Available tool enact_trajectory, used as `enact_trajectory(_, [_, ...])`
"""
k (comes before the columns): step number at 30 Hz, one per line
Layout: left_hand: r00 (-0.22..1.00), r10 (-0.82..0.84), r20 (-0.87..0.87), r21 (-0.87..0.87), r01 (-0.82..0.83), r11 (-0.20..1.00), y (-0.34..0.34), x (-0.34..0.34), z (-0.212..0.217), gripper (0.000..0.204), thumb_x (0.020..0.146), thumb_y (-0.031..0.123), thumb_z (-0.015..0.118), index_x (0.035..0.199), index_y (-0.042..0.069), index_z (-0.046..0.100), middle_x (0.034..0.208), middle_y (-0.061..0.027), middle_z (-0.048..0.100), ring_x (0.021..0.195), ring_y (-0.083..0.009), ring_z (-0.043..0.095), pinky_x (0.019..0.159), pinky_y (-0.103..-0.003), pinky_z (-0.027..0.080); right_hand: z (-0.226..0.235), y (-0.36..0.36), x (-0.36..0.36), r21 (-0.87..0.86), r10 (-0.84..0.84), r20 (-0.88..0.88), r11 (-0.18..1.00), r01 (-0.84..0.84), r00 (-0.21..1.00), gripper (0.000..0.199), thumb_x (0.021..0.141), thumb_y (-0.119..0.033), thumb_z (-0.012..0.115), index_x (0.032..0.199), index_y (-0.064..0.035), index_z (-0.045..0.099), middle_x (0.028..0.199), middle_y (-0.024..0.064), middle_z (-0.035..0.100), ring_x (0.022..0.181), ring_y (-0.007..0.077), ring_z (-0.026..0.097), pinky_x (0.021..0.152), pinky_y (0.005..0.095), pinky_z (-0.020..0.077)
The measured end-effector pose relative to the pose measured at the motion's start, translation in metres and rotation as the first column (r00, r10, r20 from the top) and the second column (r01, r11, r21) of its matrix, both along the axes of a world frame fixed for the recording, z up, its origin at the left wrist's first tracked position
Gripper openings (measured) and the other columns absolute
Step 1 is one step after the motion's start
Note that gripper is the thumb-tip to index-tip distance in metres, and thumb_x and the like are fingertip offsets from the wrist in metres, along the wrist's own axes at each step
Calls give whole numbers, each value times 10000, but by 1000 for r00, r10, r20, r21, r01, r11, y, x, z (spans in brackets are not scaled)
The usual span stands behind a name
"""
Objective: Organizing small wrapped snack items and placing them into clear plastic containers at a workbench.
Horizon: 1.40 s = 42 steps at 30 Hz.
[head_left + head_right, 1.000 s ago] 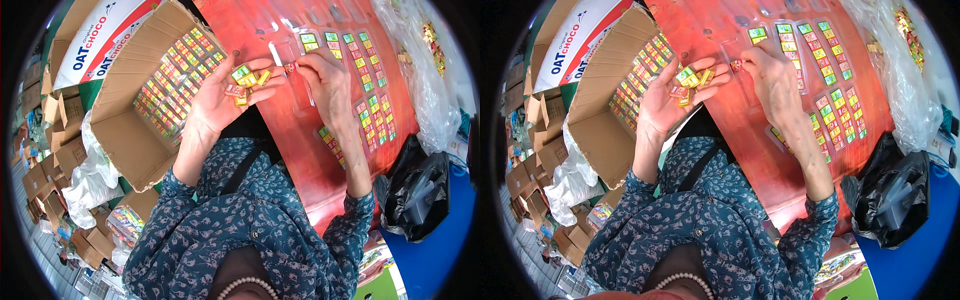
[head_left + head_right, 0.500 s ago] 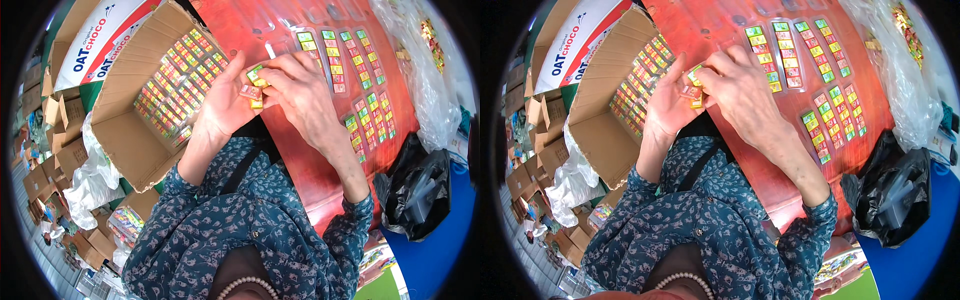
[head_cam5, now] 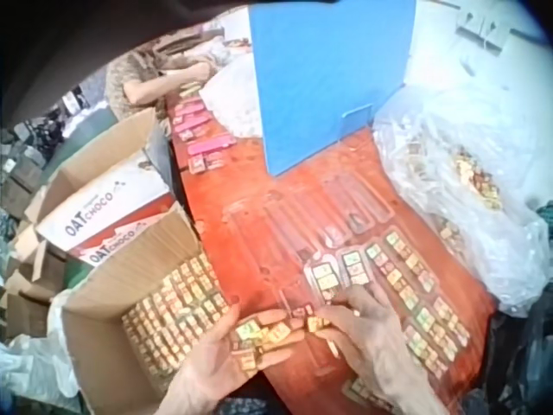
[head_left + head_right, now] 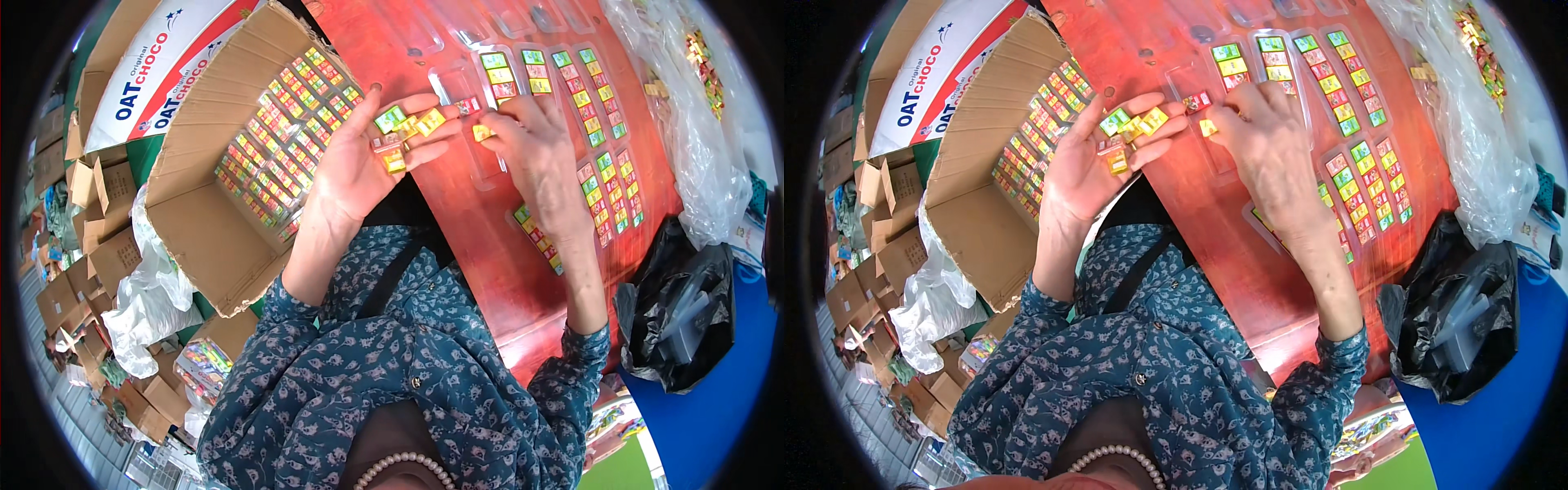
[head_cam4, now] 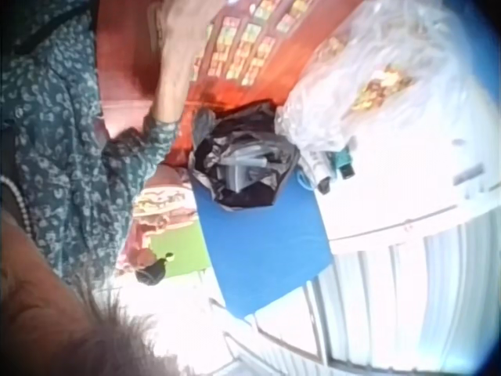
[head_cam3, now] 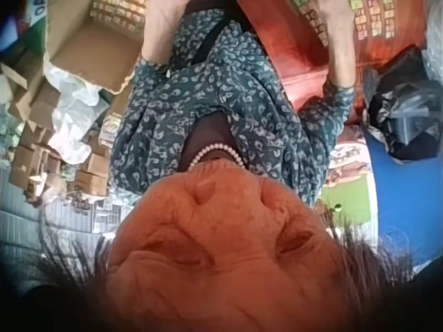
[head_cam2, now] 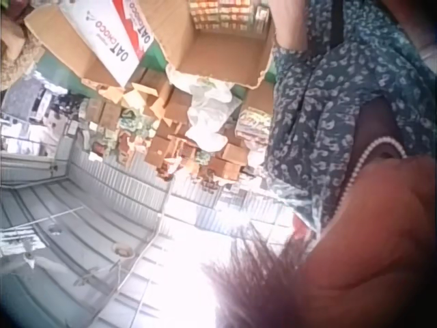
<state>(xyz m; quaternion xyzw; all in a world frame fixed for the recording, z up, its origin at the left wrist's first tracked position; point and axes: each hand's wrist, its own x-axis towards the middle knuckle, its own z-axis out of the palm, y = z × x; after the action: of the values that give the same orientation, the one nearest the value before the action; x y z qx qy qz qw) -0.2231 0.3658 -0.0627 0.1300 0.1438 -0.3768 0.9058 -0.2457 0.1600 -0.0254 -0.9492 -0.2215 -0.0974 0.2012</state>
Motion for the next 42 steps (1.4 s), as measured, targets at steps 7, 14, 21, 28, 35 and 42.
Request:
enact_trajectory(7, [1000, 17, 25, 77, -19, 997, 1, 1, -1, 590, 956, 390, 308, 1260, -113, 349, 1284, -320, 378, 1220, -403, 382, 984, -419, 399, -1, 6, 1, 7, -11, -76, 1000, 12, 997, 213, 667, -33, 636, 872, -15, 580, 888, 89, 551, 874, 278, 517, 763, 381, 434])
enact_trajectory(14, [1000, 16, 15, 70, -17, 997, -2, 2, 1, 583, 961, 383, 290, 1255, -117, 352, 1281, -321, 380, 1218, -404, 383, 983, -417, 400, -3, 12, 13, 47, -9, -15, 999, 9, 1000, 261, 669, -54, 660, 908, 1, 571, 998, 112, 523, 932, 300, 492, 803, 397, 418])
enact_trajectory(21, [1000, 19, -4, 47, -19, 999, -1, 3, -3, 567, 967, 360, 278, 1250, -125, 357, 1275, -332, 378, 1213, -414, 383, 984, -425, 398, 1, 9, 21, 12, 32, -119, 999, -31, 992, 334, 651, -88, 690, 960, -41, 574, 1002, 96, 507, 953, 293, 463, 833, 388, 399])
enact_trajectory(28, [1000, 25, 0, 32, -25, 999, -1, 3, -5, 568, 968, 355, 276, 1251, -132, 351, 1275, -335, 375, 1212, -428, 376, 986, -435, 395, 1, 4, 20, 65, 54, -159, 997, -44, 986, 304, 647, -98, 699, 917, -40, 571, 957, 88, 510, 930, 290, 470, 816, 391, 405])
enact_trajectory(35, [998, 28, -63, -42, -31, 999, 0, 3, -7, 561, 969, 354, 276, 1258, -121, 352, 1260, -314, 407, 1187, -413, 413, 975, -432, 411, 7, 12, 19, 96, 50, -153, 995, -35, 987, 252, 670, -87, 680, 899, -42, 585, 899, 90, 521, 880, 279, 472, 779, 371, 413])
enact_trajectory(42, [998, 50, 31, -319, -38, 947, 5, 0, -23, 563, 962, 390, 284, 1174, -104, 453, 1164, -252, 521, 1102, -349, 516, 910, -403, 472, 0, 35, 25, 204, 163, -58, 968, -148, 985, 182, 716, -28, 632, 895, -34, 600, 869, 88, 536, 835, 265, 493, 760, 337, 418])
